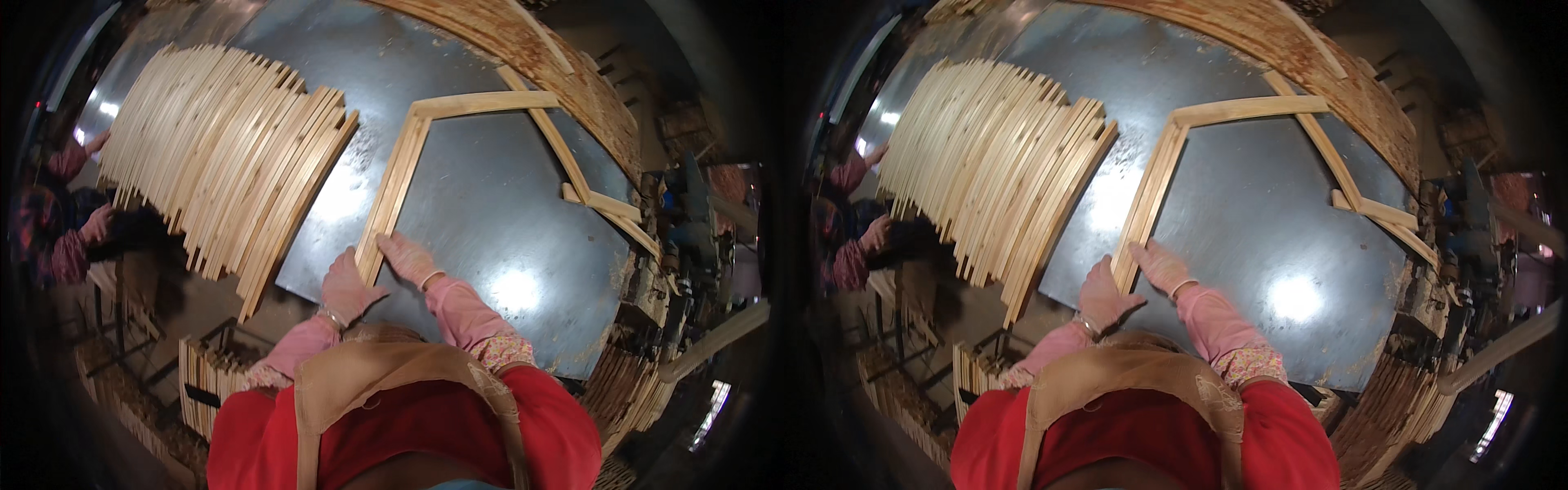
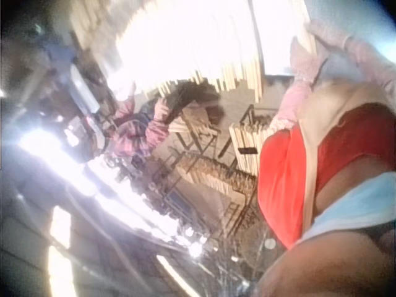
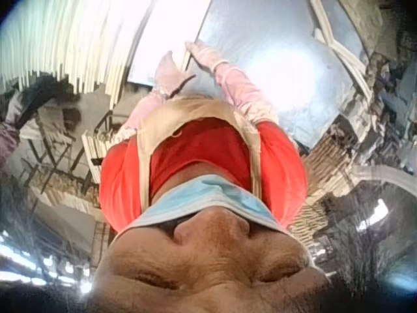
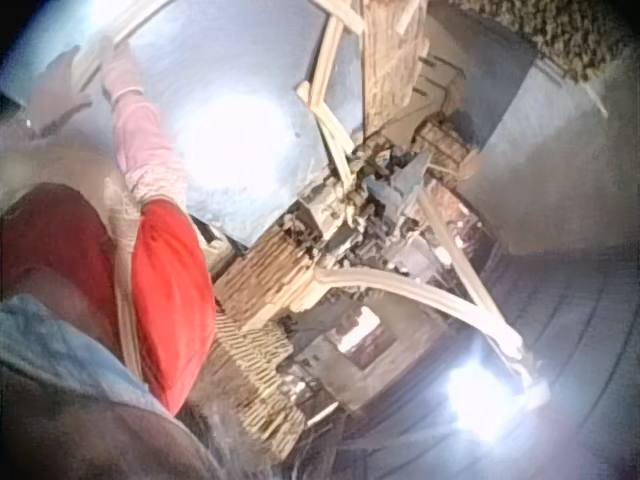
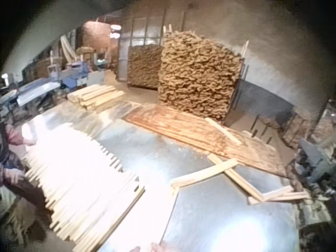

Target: The person picks up thin wooden slats from a metal table and stacks them into neat piles. They repeatedly gather slats, align them, and place them into growing stacks on the table surface.

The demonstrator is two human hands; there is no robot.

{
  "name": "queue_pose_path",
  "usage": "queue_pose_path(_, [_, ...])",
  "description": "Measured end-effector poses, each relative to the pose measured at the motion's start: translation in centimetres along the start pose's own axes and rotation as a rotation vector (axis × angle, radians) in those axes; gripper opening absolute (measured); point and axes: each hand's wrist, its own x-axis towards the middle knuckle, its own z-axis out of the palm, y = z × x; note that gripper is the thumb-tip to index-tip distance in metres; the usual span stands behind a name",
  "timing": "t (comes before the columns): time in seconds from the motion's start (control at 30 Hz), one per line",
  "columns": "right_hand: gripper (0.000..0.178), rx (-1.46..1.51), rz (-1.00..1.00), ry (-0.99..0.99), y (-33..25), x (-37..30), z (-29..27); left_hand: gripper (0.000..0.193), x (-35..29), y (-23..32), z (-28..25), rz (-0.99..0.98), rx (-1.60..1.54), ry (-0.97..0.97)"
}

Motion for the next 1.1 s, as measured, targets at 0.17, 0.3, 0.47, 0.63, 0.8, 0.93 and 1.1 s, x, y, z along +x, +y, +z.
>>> queue_pose_path(0.17, [0.061,-0.038,-0.269,0.127,4.1,5.5,-6.3,0.106,1.0,1.0,-0.5,-0.115,-0.011,-0.079])
queue_pose_path(0.3, [0.05,-0.117,-0.127,0.492,8.7,17.5,-17.2,0.105,1.7,-1.0,2.0,-0.052,-0.044,-0.015])
queue_pose_path(0.47, [0.072,0.664,0.384,0.981,0.9,25.0,-27.4,0.107,2.6,-2.2,2.5,-0.067,-0.072,0.061])
queue_pose_path(0.63, [0.066,0.798,0.421,1.026,3.9,33.4,-30.9,0.1,4.0,-3.2,1.2,-0.248,-0.249,-0.133])
queue_pose_path(0.8, [0.034,0.655,0.215,1.015,8.4,25.3,-32.1,0.09,5.1,1.2,-2.0,-0.285,-0.129,-0.004])
queue_pose_path(0.93, [0.037,0.221,-0.013,0.831,9.1,15.5,-19.2,0.097,8.7,4.8,-1.3,0.036,-0.221,0.072])
queue_pose_path(1.1, [0.076,-0.046,-0.253,-0.01,7.4,8.8,-14.9,0.136,9.5,6.8,2.1,0.18,0.122,0.14])
